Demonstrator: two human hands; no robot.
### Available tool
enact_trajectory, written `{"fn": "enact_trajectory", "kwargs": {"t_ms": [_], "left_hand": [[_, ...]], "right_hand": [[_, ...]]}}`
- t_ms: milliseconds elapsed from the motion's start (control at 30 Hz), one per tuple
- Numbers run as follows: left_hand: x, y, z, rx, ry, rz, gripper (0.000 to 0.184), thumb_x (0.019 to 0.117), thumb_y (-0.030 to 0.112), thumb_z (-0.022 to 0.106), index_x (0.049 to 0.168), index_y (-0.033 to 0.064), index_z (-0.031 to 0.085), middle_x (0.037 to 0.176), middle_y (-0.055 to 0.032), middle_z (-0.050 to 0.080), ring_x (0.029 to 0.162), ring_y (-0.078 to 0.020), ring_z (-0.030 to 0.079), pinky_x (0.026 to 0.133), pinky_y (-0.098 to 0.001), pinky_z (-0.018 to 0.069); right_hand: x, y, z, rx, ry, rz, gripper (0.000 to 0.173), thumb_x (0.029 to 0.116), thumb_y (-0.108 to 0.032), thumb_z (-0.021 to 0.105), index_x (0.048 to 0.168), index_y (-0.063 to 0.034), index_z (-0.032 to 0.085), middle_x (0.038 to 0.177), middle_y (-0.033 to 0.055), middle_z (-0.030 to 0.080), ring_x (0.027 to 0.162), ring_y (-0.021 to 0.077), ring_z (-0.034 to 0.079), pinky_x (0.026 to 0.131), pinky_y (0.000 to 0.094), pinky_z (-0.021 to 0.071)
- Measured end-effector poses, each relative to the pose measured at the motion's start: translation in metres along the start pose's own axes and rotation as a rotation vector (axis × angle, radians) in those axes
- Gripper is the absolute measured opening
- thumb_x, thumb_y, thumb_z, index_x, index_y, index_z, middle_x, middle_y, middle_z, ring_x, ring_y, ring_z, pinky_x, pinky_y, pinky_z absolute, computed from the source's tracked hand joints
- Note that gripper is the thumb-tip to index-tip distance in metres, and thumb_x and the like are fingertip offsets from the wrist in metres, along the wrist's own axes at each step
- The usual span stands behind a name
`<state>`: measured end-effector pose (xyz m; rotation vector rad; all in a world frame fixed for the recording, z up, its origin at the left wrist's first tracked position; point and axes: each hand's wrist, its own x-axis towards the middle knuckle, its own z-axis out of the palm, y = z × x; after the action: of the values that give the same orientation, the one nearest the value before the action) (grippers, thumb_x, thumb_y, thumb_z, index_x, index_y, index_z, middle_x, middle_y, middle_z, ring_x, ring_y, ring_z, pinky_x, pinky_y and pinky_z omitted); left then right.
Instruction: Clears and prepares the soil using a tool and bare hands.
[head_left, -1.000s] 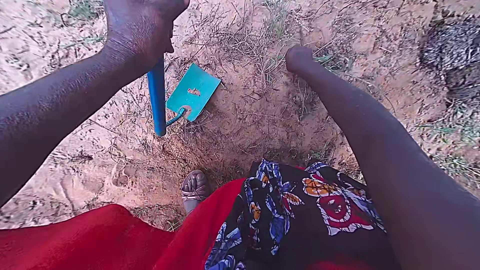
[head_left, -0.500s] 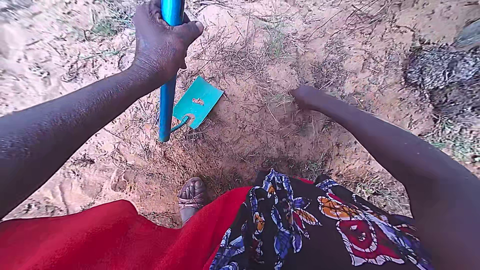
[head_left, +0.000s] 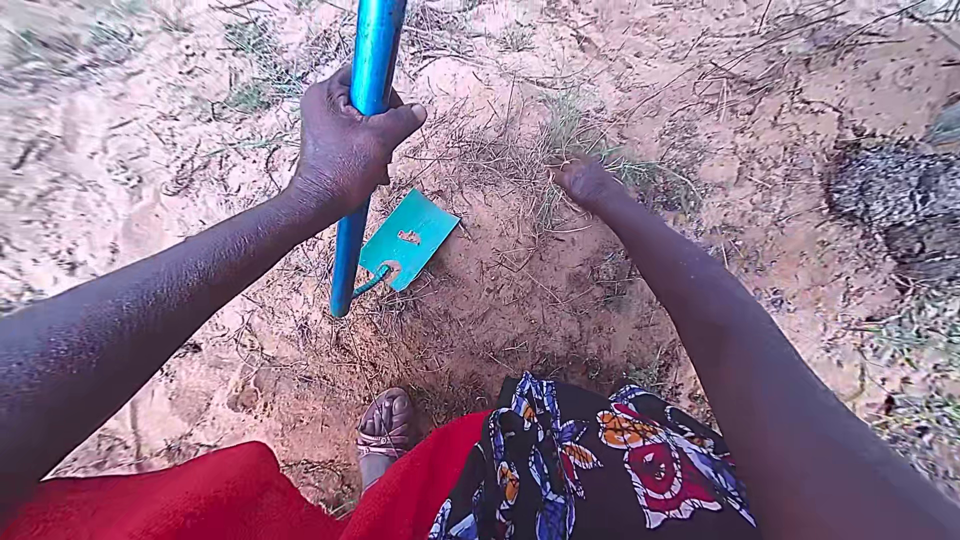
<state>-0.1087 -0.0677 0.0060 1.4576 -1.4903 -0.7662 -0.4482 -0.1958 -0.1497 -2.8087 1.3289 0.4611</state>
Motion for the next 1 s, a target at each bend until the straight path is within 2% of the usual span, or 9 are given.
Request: {"fn": "enact_trajectory", "kwargs": {"t_ms": [133,200,267,333,400,500,567,733,1000], "left_hand": [[0.002,0.001,-0.001,0.002,-0.001,-0.006,0.012,0.0913,0.023,0.069,0.091,0.0192,0.058,0.057,0.0142,0.049,0.041,0.0018,0.046,0.039,-0.0178,0.0436],[0.002,0.001,-0.001,-0.003,-0.004,-0.005,0.011,0.0917,0.022,0.069,0.092,0.0193,0.058,0.058,0.0146,0.050,0.041,0.0022,0.047,0.039,-0.0176,0.0437],[0.002,0.002,-0.001,-0.017,0.003,-0.011,0.012,0.0915,0.021,0.069,0.091,0.0197,0.057,0.058,0.0143,0.051,0.041,0.0019,0.047,0.039,-0.0175,0.0434],[0.001,0.003,0.000,-0.021,0.003,-0.010,0.012,0.0917,0.020,0.069,0.090,0.0202,0.057,0.059,0.0147,0.051,0.041,0.0022,0.047,0.039,-0.0171,0.0436],[0.000,0.003,0.000,-0.010,0.001,0.000,0.011,0.0917,0.020,0.069,0.091,0.0192,0.058,0.060,0.0152,0.051,0.042,0.0029,0.047,0.040,-0.0167,0.0445],[0.003,0.001,-0.001,0.008,0.009,-0.009,0.013,0.0916,0.022,0.069,0.092,0.0182,0.057,0.060,0.0137,0.051,0.042,0.0016,0.047,0.040,-0.0181,0.0450],[0.005,0.001,-0.002,0.025,0.016,-0.026,0.014,0.0916,0.023,0.070,0.094,0.0169,0.058,0.061,0.0118,0.051,0.042,-0.0002,0.048,0.041,-0.0198,0.0459],[0.005,-0.002,-0.001,0.022,0.018,-0.013,0.014,0.0924,0.024,0.070,0.095,0.0153,0.059,0.063,0.0098,0.052,0.043,-0.0012,0.047,0.042,-0.0209,0.0451],[0.009,0.002,0.000,0.056,0.031,-0.055,0.020,0.0939,0.026,0.069,0.102,0.0104,0.060,0.072,0.0030,0.056,0.048,-0.0055,0.050,0.046,-0.0254,0.0470]], "right_hand": [[0.011,0.000,0.011,-0.048,0.054,0.145,0.033,0.1020,0.007,0.046,0.132,0.0071,0.059,0.127,0.0295,0.066,0.137,0.0494,0.050,0.117,0.0600,0.0340],[0.011,-0.011,0.006,-0.050,0.068,0.225,0.033,0.1012,0.009,0.046,0.133,0.0103,0.057,0.124,0.0327,0.065,0.133,0.0532,0.051,0.110,0.0624,0.0397],[0.015,-0.017,0.002,-0.067,0.047,0.294,0.031,0.1001,0.009,0.048,0.128,0.0109,0.060,0.125,0.0313,0.065,0.133,0.0516,0.051,0.108,0.0604,0.0422],[0.021,-0.019,0.002,-0.095,0.026,0.304,0.027,0.0984,0.009,0.049,0.119,0.0105,0.066,0.124,0.0273,0.066,0.133,0.0475,0.050,0.112,0.0581,0.0381],[0.024,-0.018,0.002,-0.098,-0.010,0.334,0.028,0.0997,0.008,0.048,0.120,0.0101,0.066,0.126,0.0267,0.067,0.137,0.0483,0.048,0.114,0.0618,0.0359],[0.018,-0.021,-0.006,0.124,-0.065,0.510,0.034,0.1042,-0.001,0.046,0.134,0.0121,0.054,0.129,0.0345,0.062,0.129,0.0549,0.054,0.100,0.0680,0.0452],[0.015,-0.027,-0.014,0.189,-0.114,0.628,0.035,0.1050,-0.007,0.047,0.134,0.0098,0.053,0.124,0.0349,0.064,0.117,0.0549,0.062,0.090,0.0687,0.0501],[0.012,-0.049,-0.028,0.273,-0.199,0.736,0.025,0.1000,-0.007,0.055,0.115,0.0096,0.065,0.121,0.0323,0.066,0.115,0.0505,0.065,0.088,0.0685,0.0509],[-0.012,-0.068,-0.032,0.350,-0.177,0.745,0.023,0.0961,-0.008,0.061,0.111,0.0086,0.067,0.121,0.0315,0.066,0.114,0.0497,0.065,0.085,0.0680,0.0523]]}}
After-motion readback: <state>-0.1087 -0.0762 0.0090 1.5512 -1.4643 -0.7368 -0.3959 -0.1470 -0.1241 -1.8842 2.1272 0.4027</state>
